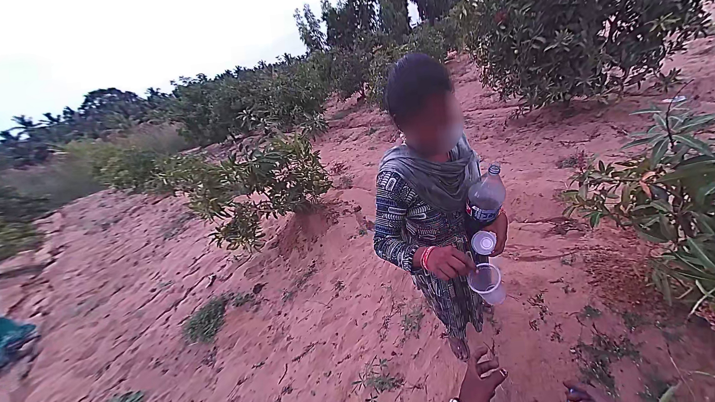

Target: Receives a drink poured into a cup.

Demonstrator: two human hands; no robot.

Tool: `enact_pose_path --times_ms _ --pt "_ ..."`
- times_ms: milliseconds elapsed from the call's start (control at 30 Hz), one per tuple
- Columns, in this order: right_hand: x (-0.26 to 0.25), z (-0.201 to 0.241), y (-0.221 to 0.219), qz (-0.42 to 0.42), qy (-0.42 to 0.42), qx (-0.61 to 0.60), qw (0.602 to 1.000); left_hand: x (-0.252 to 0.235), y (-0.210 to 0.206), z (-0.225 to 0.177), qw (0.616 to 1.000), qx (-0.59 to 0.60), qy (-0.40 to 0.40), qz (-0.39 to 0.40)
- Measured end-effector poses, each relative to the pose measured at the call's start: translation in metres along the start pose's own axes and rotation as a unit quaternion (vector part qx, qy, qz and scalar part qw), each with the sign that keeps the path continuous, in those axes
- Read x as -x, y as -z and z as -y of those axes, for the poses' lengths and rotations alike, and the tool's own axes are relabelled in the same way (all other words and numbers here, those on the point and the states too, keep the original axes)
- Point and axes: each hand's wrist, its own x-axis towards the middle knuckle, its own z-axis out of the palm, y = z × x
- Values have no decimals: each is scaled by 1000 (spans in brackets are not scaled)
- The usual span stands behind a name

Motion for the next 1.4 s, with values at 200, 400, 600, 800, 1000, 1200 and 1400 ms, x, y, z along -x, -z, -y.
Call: enact_pose_path --times_ms 200,400,600,800,1000,1200,1400 --pt "-58 42 11 -56 71 -67 994 -5 7 -30 994 48 -85 -45" --pt "-122 83 -16 64 55 -185 979 -17 12 -49 988 53 -138 -41" --pt "-128 95 -61 48 93 -299 948 0 14 -52 991 102 -84 -16" --pt "-113 92 -79 18 146 -317 937 19 16 -47 992 85 -93 1" --pt "-108 91 -64 -46 111 -364 924 33 3 -42 996 64 -55 13" --pt "-122 79 -40 -103 91 -358 924 36 3 -25 999 44 -11 22" --pt "-118 79 -34 -111 85 -378 915 39 4 -20 999 29 0 30"
